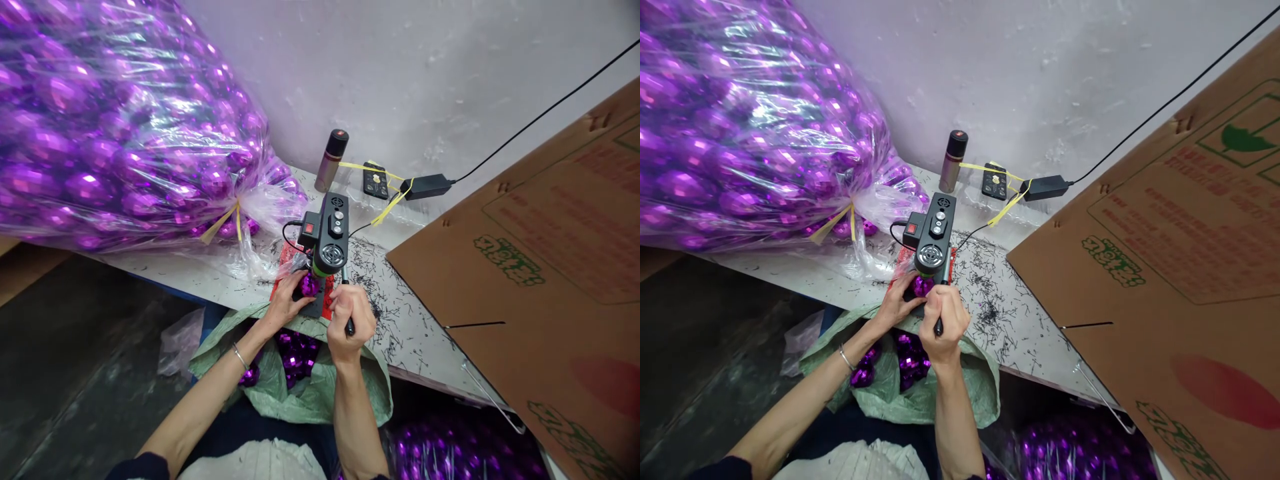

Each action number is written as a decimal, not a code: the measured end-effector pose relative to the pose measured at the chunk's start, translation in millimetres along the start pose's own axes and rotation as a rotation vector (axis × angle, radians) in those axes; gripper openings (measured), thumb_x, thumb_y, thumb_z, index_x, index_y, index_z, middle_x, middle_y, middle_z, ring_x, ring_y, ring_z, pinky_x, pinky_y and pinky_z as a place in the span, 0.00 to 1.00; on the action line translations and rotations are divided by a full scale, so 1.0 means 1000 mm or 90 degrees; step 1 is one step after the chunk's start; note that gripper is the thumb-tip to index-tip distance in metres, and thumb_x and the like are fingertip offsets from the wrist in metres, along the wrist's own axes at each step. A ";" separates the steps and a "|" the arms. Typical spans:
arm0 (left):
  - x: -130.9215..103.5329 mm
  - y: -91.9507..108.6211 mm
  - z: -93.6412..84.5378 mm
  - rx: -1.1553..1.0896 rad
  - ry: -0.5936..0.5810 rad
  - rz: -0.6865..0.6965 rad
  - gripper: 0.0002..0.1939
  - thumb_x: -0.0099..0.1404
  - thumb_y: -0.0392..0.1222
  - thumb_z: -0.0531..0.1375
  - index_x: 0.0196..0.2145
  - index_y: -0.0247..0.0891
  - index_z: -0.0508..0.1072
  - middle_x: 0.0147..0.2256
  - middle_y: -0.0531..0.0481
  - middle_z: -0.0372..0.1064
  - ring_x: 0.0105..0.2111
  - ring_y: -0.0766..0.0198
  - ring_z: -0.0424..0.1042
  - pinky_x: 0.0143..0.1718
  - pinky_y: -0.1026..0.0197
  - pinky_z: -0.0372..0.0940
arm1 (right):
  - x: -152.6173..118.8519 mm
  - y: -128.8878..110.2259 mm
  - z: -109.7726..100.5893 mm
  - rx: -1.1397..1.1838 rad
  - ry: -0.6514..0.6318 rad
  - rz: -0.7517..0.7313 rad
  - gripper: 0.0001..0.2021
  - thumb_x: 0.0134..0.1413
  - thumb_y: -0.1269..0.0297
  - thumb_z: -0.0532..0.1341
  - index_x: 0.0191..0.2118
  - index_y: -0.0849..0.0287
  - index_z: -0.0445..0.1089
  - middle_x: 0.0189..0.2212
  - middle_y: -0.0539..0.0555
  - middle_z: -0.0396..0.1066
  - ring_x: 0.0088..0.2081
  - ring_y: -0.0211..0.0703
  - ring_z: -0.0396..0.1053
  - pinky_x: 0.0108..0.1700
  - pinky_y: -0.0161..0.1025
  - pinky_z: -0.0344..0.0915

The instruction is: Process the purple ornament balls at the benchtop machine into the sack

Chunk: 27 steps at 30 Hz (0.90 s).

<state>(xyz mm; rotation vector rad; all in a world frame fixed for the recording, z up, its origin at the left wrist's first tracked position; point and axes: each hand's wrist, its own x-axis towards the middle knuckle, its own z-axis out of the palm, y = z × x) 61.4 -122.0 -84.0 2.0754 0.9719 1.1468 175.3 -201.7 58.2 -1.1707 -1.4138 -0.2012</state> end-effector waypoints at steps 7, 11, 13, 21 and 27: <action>-0.001 0.001 -0.001 -0.004 0.008 0.012 0.28 0.69 0.50 0.63 0.62 0.38 0.67 0.57 0.36 0.73 0.59 0.48 0.72 0.59 0.43 0.68 | -0.033 0.015 0.010 -0.013 0.018 0.009 0.13 0.68 0.73 0.50 0.30 0.56 0.62 0.28 0.50 0.68 0.32 0.37 0.69 0.34 0.36 0.66; -0.001 0.001 -0.001 -0.009 0.024 0.038 0.27 0.69 0.49 0.63 0.62 0.37 0.67 0.56 0.36 0.73 0.58 0.49 0.73 0.58 0.44 0.69 | -0.046 0.023 0.015 0.007 0.028 0.021 0.13 0.69 0.70 0.50 0.31 0.56 0.64 0.31 0.51 0.70 0.32 0.37 0.70 0.33 0.37 0.66; -0.001 0.001 -0.001 -0.008 0.023 0.036 0.27 0.69 0.48 0.64 0.62 0.38 0.67 0.56 0.36 0.74 0.58 0.49 0.73 0.57 0.44 0.69 | -0.048 0.025 0.017 0.020 0.039 0.021 0.14 0.69 0.69 0.50 0.30 0.56 0.64 0.31 0.51 0.70 0.31 0.38 0.69 0.33 0.37 0.66; -0.001 0.001 0.000 -0.010 0.019 0.029 0.28 0.68 0.47 0.65 0.62 0.38 0.67 0.57 0.36 0.73 0.58 0.48 0.73 0.58 0.43 0.69 | -0.053 0.031 0.022 0.008 0.059 0.005 0.15 0.70 0.66 0.48 0.30 0.54 0.62 0.28 0.50 0.66 0.30 0.39 0.67 0.37 0.42 0.67; -0.001 0.000 0.002 -0.012 0.021 0.028 0.28 0.67 0.46 0.65 0.63 0.39 0.67 0.57 0.36 0.73 0.58 0.47 0.72 0.58 0.43 0.68 | -0.056 0.036 0.023 0.030 0.065 -0.006 0.15 0.70 0.66 0.48 0.30 0.55 0.62 0.28 0.50 0.67 0.30 0.39 0.67 0.40 0.43 0.67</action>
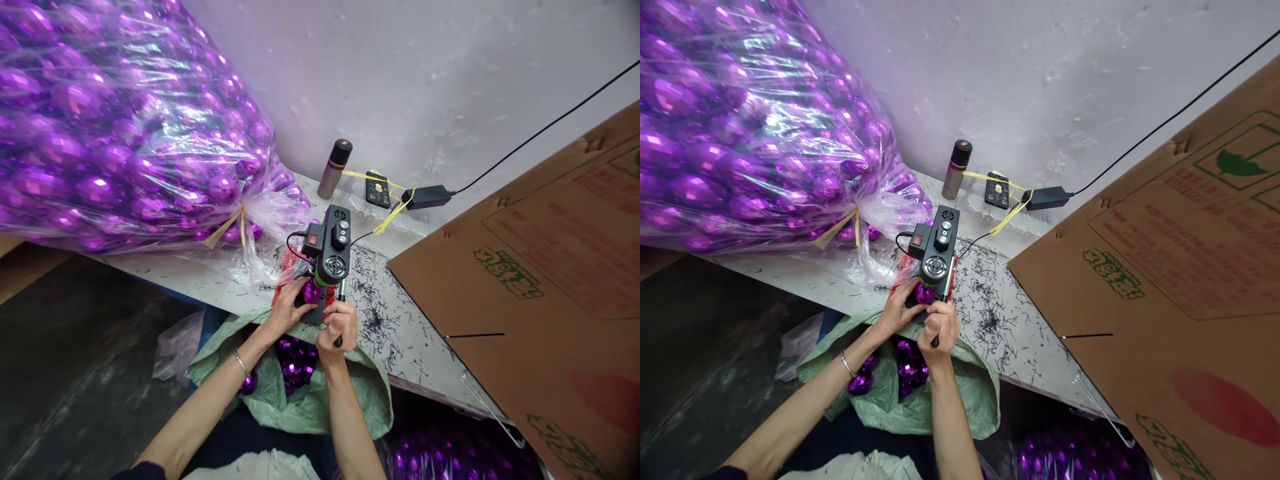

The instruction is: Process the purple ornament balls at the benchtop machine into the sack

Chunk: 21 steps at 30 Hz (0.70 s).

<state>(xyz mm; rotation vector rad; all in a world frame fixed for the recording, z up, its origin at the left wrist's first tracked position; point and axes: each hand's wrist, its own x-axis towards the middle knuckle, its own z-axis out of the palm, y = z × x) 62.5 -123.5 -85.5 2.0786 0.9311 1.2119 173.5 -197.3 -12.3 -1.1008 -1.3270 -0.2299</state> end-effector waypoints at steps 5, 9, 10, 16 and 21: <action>0.000 -0.002 0.001 -0.010 -0.004 -0.010 0.29 0.67 0.48 0.66 0.62 0.39 0.67 0.57 0.36 0.73 0.59 0.47 0.72 0.59 0.42 0.68 | -0.001 0.003 0.001 -0.001 0.000 -0.015 0.15 0.71 0.66 0.48 0.30 0.54 0.61 0.28 0.49 0.65 0.30 0.39 0.67 0.41 0.44 0.68; 0.000 -0.004 0.002 -0.022 -0.002 -0.002 0.30 0.67 0.48 0.66 0.63 0.39 0.66 0.57 0.36 0.72 0.60 0.47 0.71 0.59 0.42 0.67 | -0.001 0.005 0.001 -0.015 0.000 -0.027 0.15 0.70 0.67 0.46 0.30 0.54 0.60 0.28 0.49 0.64 0.30 0.38 0.66 0.41 0.43 0.68; 0.000 -0.005 0.003 -0.025 -0.001 0.002 0.30 0.67 0.48 0.66 0.63 0.39 0.66 0.57 0.36 0.72 0.59 0.47 0.71 0.59 0.42 0.68 | -0.002 0.006 0.002 -0.016 -0.002 -0.033 0.15 0.70 0.68 0.46 0.30 0.54 0.60 0.28 0.49 0.64 0.30 0.38 0.66 0.41 0.43 0.67; 0.001 -0.007 0.004 -0.030 0.004 0.003 0.31 0.65 0.48 0.68 0.62 0.39 0.67 0.57 0.36 0.73 0.58 0.47 0.73 0.58 0.42 0.69 | 0.001 0.007 0.001 -0.020 -0.026 -0.088 0.14 0.69 0.69 0.48 0.29 0.54 0.60 0.28 0.49 0.65 0.29 0.38 0.65 0.36 0.40 0.65; 0.003 -0.006 0.005 -0.038 -0.004 -0.003 0.32 0.64 0.48 0.68 0.63 0.40 0.67 0.58 0.36 0.72 0.59 0.46 0.72 0.60 0.41 0.68 | 0.036 -0.018 -0.007 -0.020 -0.025 -0.009 0.16 0.67 0.72 0.50 0.26 0.55 0.60 0.25 0.49 0.65 0.28 0.38 0.66 0.31 0.39 0.62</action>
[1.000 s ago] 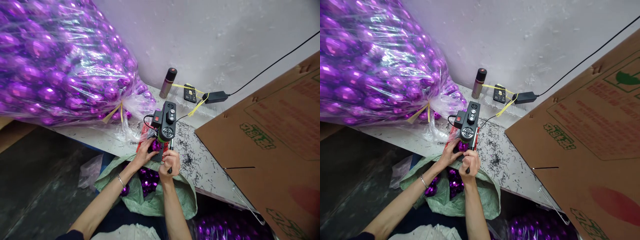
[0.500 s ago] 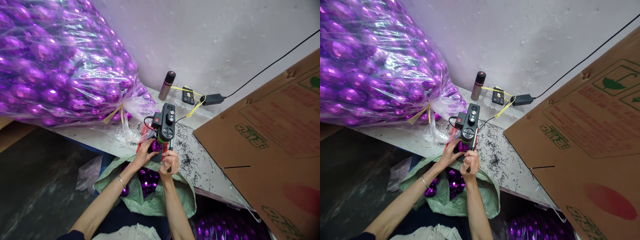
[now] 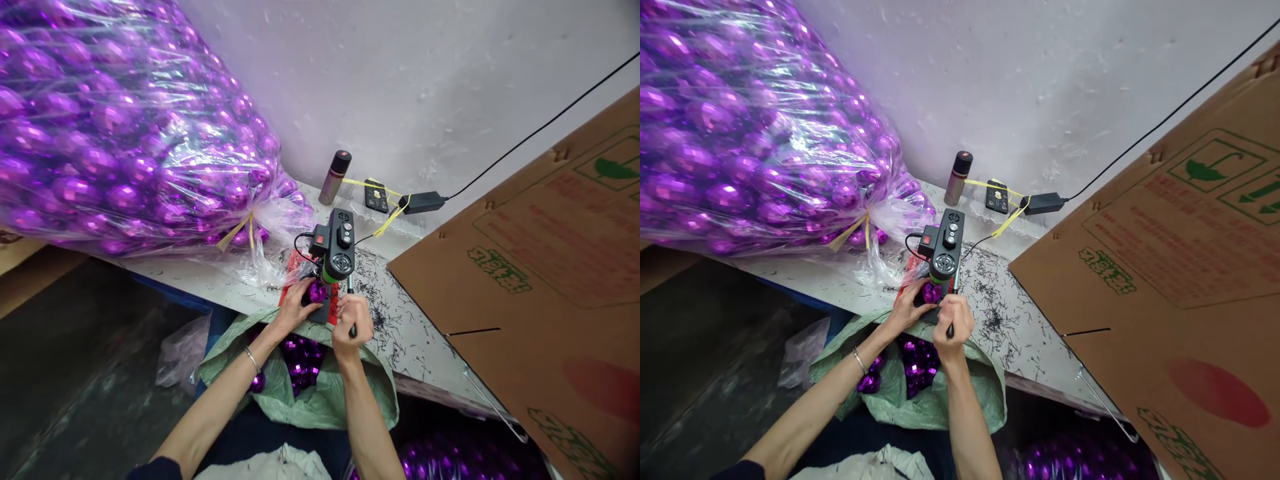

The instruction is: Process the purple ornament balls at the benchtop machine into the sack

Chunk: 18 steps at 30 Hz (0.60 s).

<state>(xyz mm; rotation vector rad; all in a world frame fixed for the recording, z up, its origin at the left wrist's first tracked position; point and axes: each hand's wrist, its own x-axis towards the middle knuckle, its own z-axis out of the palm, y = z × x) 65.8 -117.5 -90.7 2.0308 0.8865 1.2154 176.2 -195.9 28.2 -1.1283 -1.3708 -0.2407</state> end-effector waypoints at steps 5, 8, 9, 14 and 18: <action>-0.008 0.010 -0.006 0.001 0.051 -0.019 0.32 0.65 0.49 0.68 0.63 0.39 0.65 0.57 0.37 0.72 0.59 0.49 0.72 0.60 0.45 0.69 | 0.038 -0.021 -0.007 0.000 -0.023 0.113 0.19 0.70 0.67 0.51 0.24 0.55 0.59 0.23 0.48 0.63 0.28 0.36 0.65 0.32 0.38 0.61; -0.032 0.022 -0.020 0.036 0.060 -0.012 0.33 0.66 0.51 0.66 0.64 0.40 0.63 0.57 0.37 0.72 0.59 0.49 0.72 0.60 0.45 0.69 | 0.039 -0.021 -0.009 -0.026 -0.027 0.099 0.19 0.71 0.65 0.51 0.25 0.55 0.60 0.23 0.48 0.63 0.28 0.36 0.65 0.33 0.38 0.63; -0.044 0.026 -0.025 0.053 0.040 0.005 0.33 0.66 0.52 0.66 0.64 0.40 0.63 0.57 0.37 0.72 0.59 0.49 0.73 0.60 0.45 0.69 | 0.036 -0.020 -0.009 -0.033 -0.029 0.089 0.18 0.71 0.65 0.51 0.25 0.55 0.61 0.23 0.48 0.63 0.29 0.36 0.66 0.34 0.38 0.64; -0.104 0.036 -0.038 0.120 -0.125 0.096 0.35 0.66 0.56 0.65 0.65 0.40 0.64 0.56 0.37 0.73 0.56 0.49 0.75 0.58 0.47 0.71 | 0.014 -0.014 -0.009 -0.021 -0.043 0.087 0.07 0.67 0.59 0.58 0.39 0.56 0.68 0.38 0.54 0.71 0.37 0.39 0.71 0.38 0.39 0.70; -0.136 0.034 -0.039 0.167 -0.131 0.071 0.36 0.64 0.62 0.64 0.62 0.37 0.67 0.55 0.34 0.74 0.54 0.47 0.76 0.55 0.48 0.72 | -0.017 -0.008 -0.023 -0.071 -0.022 0.170 0.24 0.63 0.57 0.63 0.61 0.55 0.60 0.56 0.62 0.66 0.32 0.34 0.71 0.33 0.37 0.72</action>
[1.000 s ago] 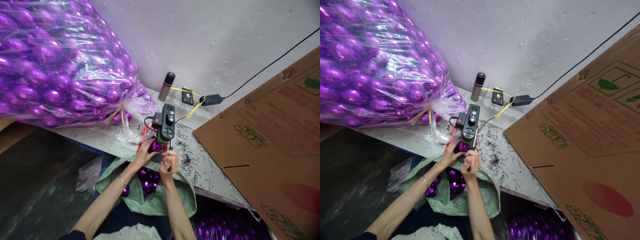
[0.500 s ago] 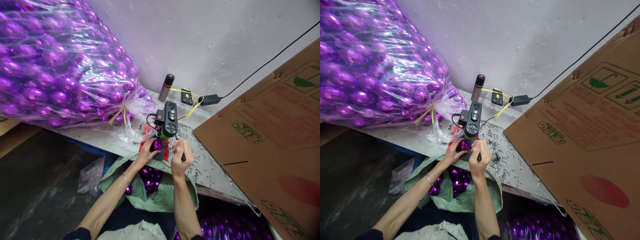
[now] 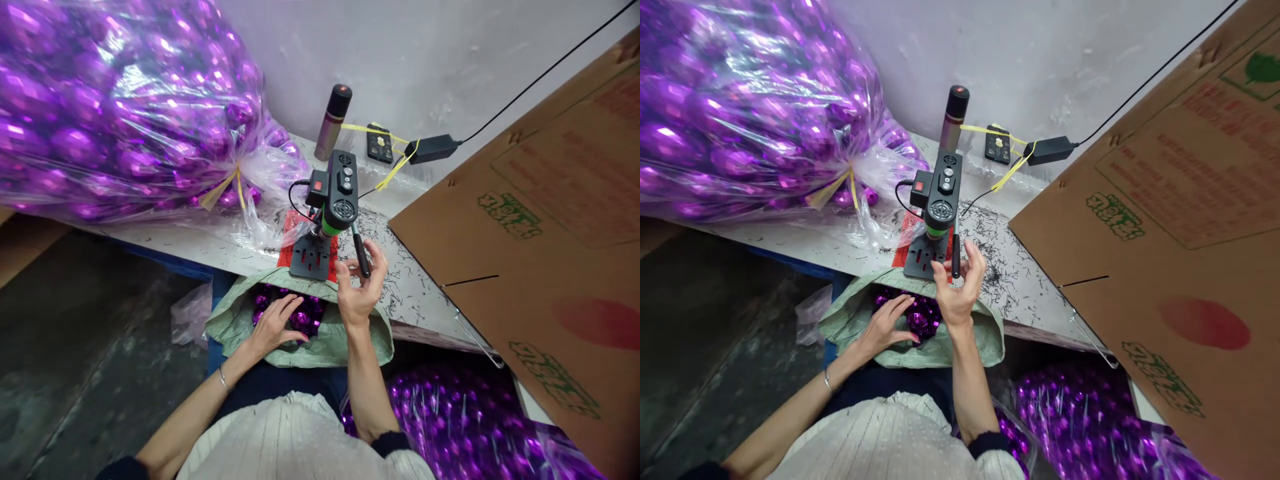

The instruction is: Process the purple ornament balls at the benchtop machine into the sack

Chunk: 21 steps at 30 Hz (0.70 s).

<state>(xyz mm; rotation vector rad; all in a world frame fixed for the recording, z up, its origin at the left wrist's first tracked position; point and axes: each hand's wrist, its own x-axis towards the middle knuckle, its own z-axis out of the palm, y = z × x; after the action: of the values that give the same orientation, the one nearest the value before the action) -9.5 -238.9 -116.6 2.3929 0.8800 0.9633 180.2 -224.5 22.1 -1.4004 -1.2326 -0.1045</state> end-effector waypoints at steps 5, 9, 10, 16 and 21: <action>-0.020 -0.016 -0.029 0.146 0.227 -0.204 0.19 0.69 0.50 0.62 0.54 0.39 0.73 0.53 0.36 0.74 0.58 0.46 0.71 0.64 0.41 0.59 | -0.055 0.019 -0.031 -0.012 -0.165 -0.062 0.07 0.67 0.66 0.58 0.46 0.57 0.72 0.36 0.53 0.77 0.33 0.36 0.74 0.35 0.34 0.71; -0.041 -0.044 -0.065 0.209 0.314 -0.469 0.41 0.59 0.61 0.67 0.62 0.32 0.66 0.65 0.25 0.58 0.68 0.34 0.55 0.66 0.33 0.51 | -0.104 0.018 -0.044 -0.036 -0.499 -0.018 0.12 0.67 0.56 0.60 0.43 0.60 0.75 0.36 0.56 0.79 0.38 0.41 0.77 0.40 0.37 0.72; -0.048 -0.051 -0.071 0.174 0.277 -0.537 0.46 0.56 0.64 0.68 0.63 0.31 0.64 0.65 0.24 0.58 0.67 0.33 0.57 0.65 0.33 0.53 | -0.116 0.016 -0.045 -0.065 -0.592 0.003 0.16 0.64 0.51 0.62 0.44 0.60 0.75 0.38 0.57 0.80 0.40 0.44 0.78 0.41 0.39 0.72; -0.087 -0.069 -0.087 -0.110 0.078 -0.732 0.36 0.45 0.69 0.66 0.42 0.37 0.78 0.41 0.38 0.80 0.44 0.41 0.78 0.46 0.46 0.72 | -0.158 0.003 -0.046 -0.120 -0.865 0.080 0.15 0.67 0.52 0.58 0.42 0.59 0.73 0.37 0.56 0.79 0.41 0.46 0.77 0.43 0.38 0.65; -0.053 -0.042 -0.120 -0.318 0.283 -0.751 0.35 0.45 0.60 0.69 0.47 0.36 0.79 0.33 0.48 0.80 0.28 0.59 0.75 0.29 0.62 0.70 | -0.150 0.000 -0.065 -0.065 -0.914 0.111 0.16 0.69 0.61 0.52 0.28 0.57 0.65 0.24 0.48 0.67 0.28 0.37 0.66 0.34 0.36 0.53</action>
<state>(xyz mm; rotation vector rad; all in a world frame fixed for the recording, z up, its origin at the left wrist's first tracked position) -142.9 -229.1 -83.8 0.9203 1.6500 0.9907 153.2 -362.3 -62.0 -1.6544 -2.2158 1.1567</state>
